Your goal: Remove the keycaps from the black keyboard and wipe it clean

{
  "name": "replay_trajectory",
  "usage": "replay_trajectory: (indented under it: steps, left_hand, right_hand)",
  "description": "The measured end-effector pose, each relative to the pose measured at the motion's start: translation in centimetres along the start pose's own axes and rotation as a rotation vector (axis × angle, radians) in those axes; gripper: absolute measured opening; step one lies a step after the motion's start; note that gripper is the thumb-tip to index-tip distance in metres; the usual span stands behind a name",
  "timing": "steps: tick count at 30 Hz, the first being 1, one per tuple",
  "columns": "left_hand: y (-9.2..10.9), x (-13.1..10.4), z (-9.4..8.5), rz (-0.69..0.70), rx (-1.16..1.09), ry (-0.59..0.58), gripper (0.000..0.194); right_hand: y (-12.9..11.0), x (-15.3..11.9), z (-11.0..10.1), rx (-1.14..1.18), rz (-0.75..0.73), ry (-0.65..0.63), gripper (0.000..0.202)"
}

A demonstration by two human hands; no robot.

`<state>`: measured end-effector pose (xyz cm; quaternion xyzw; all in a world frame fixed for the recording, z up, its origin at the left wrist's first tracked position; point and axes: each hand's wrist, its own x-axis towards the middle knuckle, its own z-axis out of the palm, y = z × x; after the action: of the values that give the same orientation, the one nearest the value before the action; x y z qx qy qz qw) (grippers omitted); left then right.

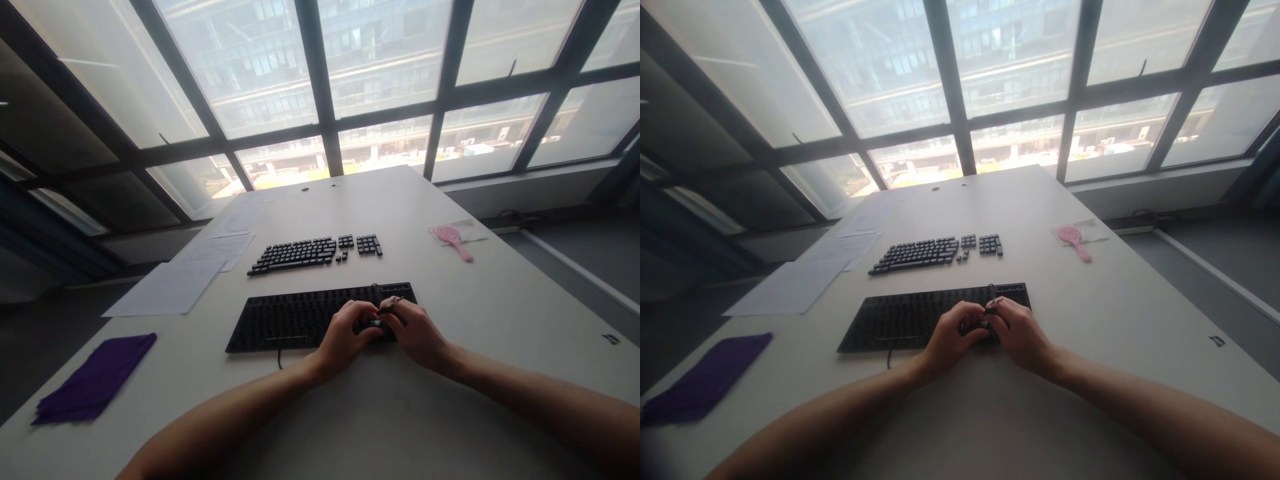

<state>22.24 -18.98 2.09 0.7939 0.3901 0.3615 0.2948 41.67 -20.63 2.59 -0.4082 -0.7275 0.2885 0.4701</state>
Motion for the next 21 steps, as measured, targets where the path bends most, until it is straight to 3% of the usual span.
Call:
replay_trajectory:
  steps: [4,10,13,16,19,21]
  left_hand:
    - [0.0,0.1,-0.3,0.074,0.049,-0.013,0.029]
    - [0.0,0.7,-1.1,0.322,0.145,-0.037,0.021]
    - [0.1,0.7,-0.8,0.284,0.147,-0.003,0.011]
    - [0.5,0.8,-1.0,0.215,0.057,0.031,0.014]
    - [0.8,2.2,-2.2,0.121,-0.103,-0.018,0.019]
    - [0.4,4.1,-3.4,0.037,-0.125,0.014,0.019]
  right_hand:
    - [0.3,0.0,0.0,0.025,0.08,-0.001,0.012]
    - [0.7,0.1,0.4,0.32,0.277,0.046,0.017]
    - [0.7,0.3,0.5,0.379,0.294,0.05,0.018]
    - [0.6,0.4,0.4,0.391,0.306,0.063,0.019]
    - [0.6,0.6,0.3,0.416,0.309,0.077,0.021]
    - [0.7,0.6,0.3,0.433,0.297,0.079,0.021]
